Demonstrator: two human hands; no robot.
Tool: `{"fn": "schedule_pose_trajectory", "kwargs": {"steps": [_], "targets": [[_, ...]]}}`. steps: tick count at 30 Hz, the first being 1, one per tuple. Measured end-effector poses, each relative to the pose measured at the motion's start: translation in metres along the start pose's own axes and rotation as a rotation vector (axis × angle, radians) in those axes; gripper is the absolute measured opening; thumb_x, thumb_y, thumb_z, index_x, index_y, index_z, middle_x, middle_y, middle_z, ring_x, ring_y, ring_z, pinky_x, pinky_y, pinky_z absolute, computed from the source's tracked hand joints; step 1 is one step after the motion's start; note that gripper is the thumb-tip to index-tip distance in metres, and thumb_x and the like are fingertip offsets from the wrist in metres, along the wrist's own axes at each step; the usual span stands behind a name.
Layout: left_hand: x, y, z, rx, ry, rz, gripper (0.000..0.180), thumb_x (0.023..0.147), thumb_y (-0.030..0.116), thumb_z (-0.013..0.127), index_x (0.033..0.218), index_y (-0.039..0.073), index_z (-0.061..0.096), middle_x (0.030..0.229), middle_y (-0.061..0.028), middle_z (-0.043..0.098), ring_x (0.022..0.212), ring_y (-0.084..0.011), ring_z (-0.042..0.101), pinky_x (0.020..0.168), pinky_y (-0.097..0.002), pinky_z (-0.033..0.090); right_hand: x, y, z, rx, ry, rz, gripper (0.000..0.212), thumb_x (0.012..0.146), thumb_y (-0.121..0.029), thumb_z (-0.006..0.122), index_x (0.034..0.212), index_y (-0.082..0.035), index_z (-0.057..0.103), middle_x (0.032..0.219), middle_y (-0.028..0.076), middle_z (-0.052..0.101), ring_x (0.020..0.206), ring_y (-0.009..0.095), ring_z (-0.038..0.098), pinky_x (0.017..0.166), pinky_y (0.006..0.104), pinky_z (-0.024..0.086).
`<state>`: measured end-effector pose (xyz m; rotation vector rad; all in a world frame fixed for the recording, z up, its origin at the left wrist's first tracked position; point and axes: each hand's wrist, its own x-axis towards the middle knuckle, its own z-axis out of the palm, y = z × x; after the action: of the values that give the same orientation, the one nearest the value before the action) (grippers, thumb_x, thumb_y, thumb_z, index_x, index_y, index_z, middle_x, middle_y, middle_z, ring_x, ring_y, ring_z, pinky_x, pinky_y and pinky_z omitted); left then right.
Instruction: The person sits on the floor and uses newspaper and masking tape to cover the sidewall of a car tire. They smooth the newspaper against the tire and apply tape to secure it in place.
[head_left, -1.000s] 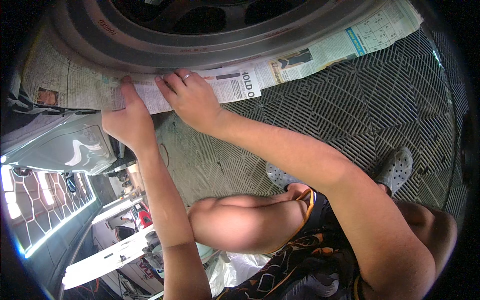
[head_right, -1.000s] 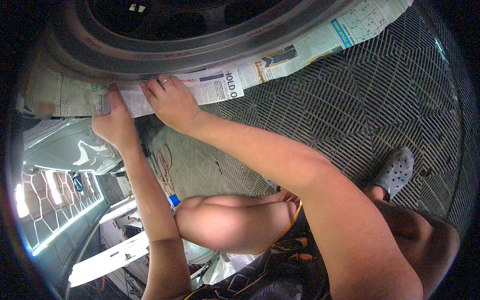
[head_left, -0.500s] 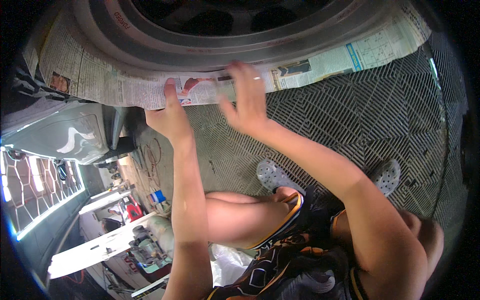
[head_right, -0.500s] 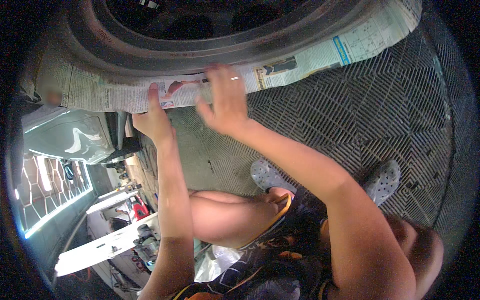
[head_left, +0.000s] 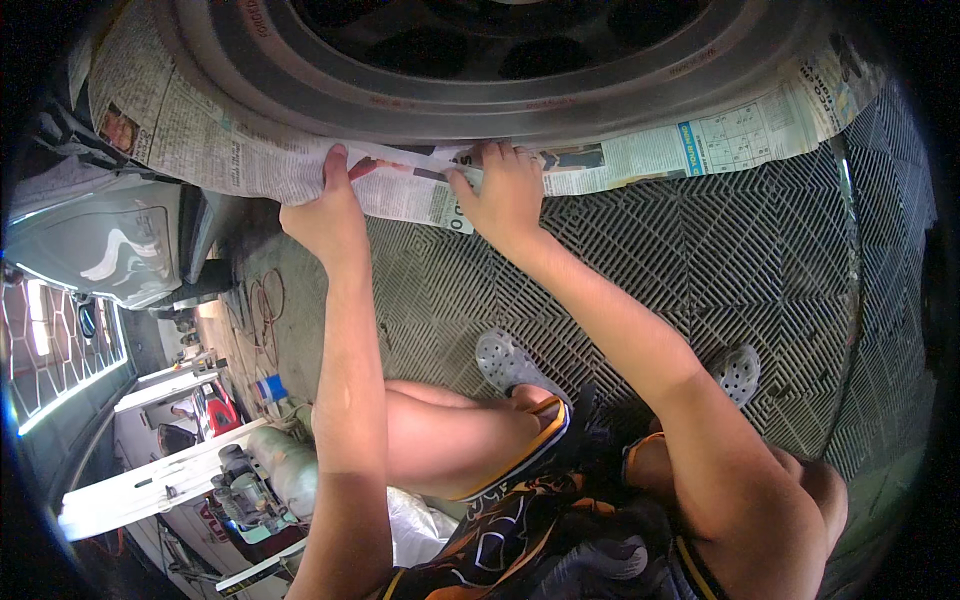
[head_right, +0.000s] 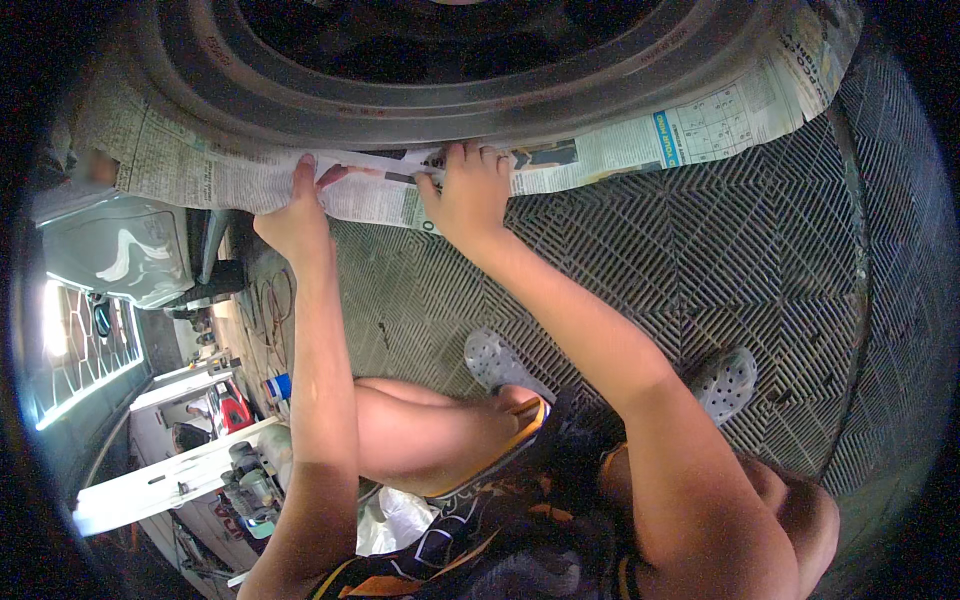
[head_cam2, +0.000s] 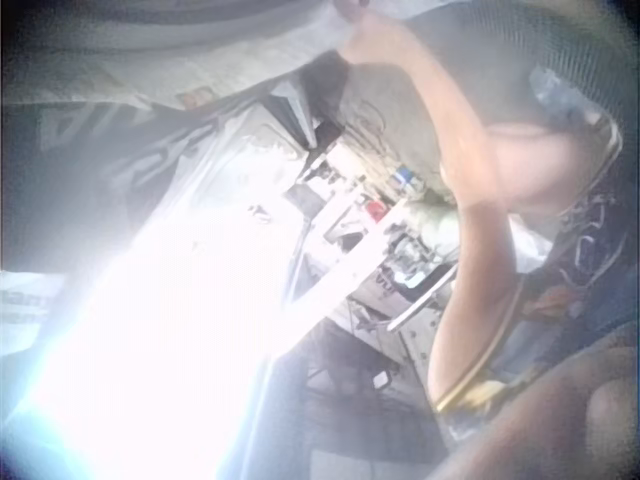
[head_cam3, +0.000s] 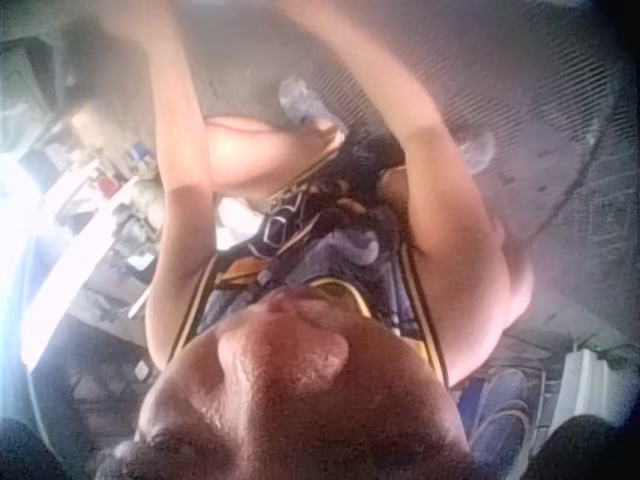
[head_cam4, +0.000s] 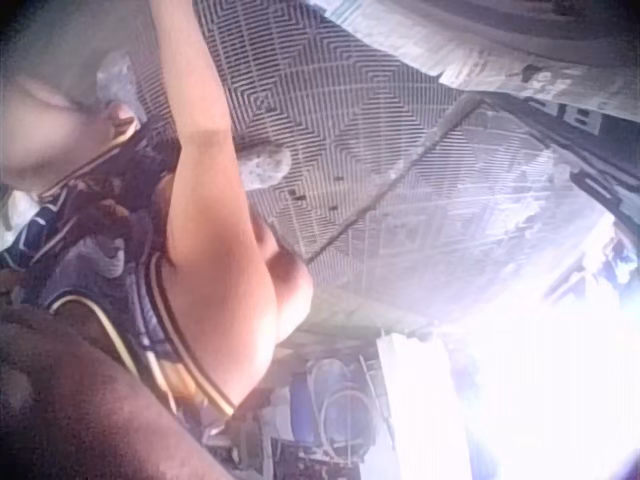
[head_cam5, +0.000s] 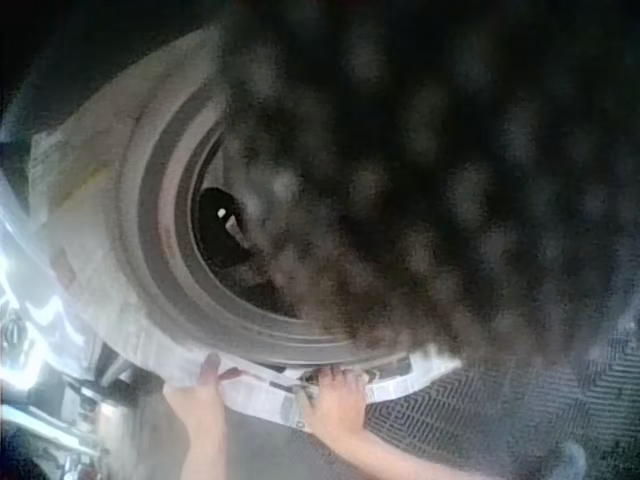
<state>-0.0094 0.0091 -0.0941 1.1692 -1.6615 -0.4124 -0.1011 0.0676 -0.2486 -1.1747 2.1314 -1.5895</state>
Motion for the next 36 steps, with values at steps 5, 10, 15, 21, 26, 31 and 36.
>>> {"fn": "schedule_pose_trajectory", "kwargs": {"steps": [5, 10, 15, 21, 26, 31, 36], "targets": [[0.004, -0.009, -0.004, 0.113, 0.015, 0.055, 0.022, 0.087, 0.007, 0.074, 0.098, -0.012, 0.072, 0.098, -0.0151, 0.077, 0.087, -0.0214, 0.073, 0.082, -0.033, 0.054, 0.0, 0.003, 0.004, 0.152, -0.11, 0.016, 0.032, 0.081, -0.027, 0.075, 0.101, -0.003, 0.071, 0.096, 0.018, 0.071, 0.097, 0.037, 0.063, 0.091, 0.0477, 0.047], [0.004, -0.011, -0.003, 0.086, 0.013, 0.032, 0.022, 0.088, 0.007, 0.073, 0.099, -0.012, 0.072, 0.099, -0.0163, 0.077, 0.089, -0.0222, 0.074, 0.082, -0.0338, 0.054, 0.012, 0.01, 0.008, 0.381, -0.1, 0.189, 0.026, 0.086, -0.026, 0.074, 0.098, -0.003, 0.072, 0.087, 0.017, 0.073, 0.086, 0.039, 0.069, 0.078, 0.0484, 0.053], [0.006, -0.018, -0.002, 0.069, 0.01, 0.074, 0.024, 0.089, 0.007, 0.073, 0.103, -0.013, 0.071, 0.101, -0.0168, 0.077, 0.09, -0.0236, 0.074, 0.083, -0.0344, 0.054, 0.014, -0.001, 0.005, 0.474, -0.111, 0.266, 0.022, 0.088, -0.024, 0.073, 0.095, -0.003, 0.072, 0.089, 0.018, 0.074, 0.087, 0.037, 0.072, 0.079, 0.0476, 0.054], [0.0, -0.013, 0.006, 0.015, 0.036, 0.039, 0.025, 0.091, 0.007, 0.072, 0.105, -0.013, 0.07, 0.103, -0.0179, 0.077, 0.093, -0.0253, 0.073, 0.084, -0.0356, 0.054, 0.022, 0.003, 0.004, 0.468, -0.155, 0.322, 0.028, 0.087, -0.021, 0.078, 0.103, 0.0, 0.07, 0.097, 0.017, 0.076, 0.093, 0.031, 0.074, 0.085, 0.0403, 0.055], [0.001, -0.009, 0.004, 0.135, 0.035, 0.062, 0.028, 0.091, 0.005, 0.072, 0.111, -0.014, 0.068, 0.109, -0.0179, 0.075, 0.097, -0.0255, 0.072, 0.087, -0.0357, 0.054, 0.024, 0.002, 0.0, 0.525, -0.107, 0.336, 0.031, 0.084, -0.023, 0.081, 0.103, -0.001, 0.071, 0.096, 0.015, 0.076, 0.091, 0.029, 0.074, 0.084, 0.039, 0.055], [0.003, -0.012, 0.002, 0.268, 0.069, 0.161, 0.028, 0.089, 0.01, 0.075, 0.105, -0.012, 0.069, 0.104, -0.02, 0.076, 0.094, -0.0287, 0.074, 0.085, -0.0368, 0.055, 0.025, 0.001, -0.001, 0.542, -0.181, 0.332, 0.035, 0.08, -0.024, 0.084, 0.103, -0.002, 0.071, 0.096, 0.014, 0.075, 0.092, 0.026, 0.072, 0.084, 0.0368, 0.054], [0.007, -0.014, 0.003, 0.356, 0.071, 0.179, 0.031, 0.087, 0.012, 0.076, 0.105, -0.012, 0.069, 0.104, -0.021, 0.076, 0.094, -0.03, 0.074, 0.085, -0.0375, 0.055, 0.024, 0.009, 0.007, 0.645, -0.155, 0.339, 0.032, 0.077, -0.022, 0.084, 0.099, -0.003, 0.071, 0.096, 0.013, 0.075, 0.092, 0.026, 0.072, 0.085, 0.0369, 0.054]]}}
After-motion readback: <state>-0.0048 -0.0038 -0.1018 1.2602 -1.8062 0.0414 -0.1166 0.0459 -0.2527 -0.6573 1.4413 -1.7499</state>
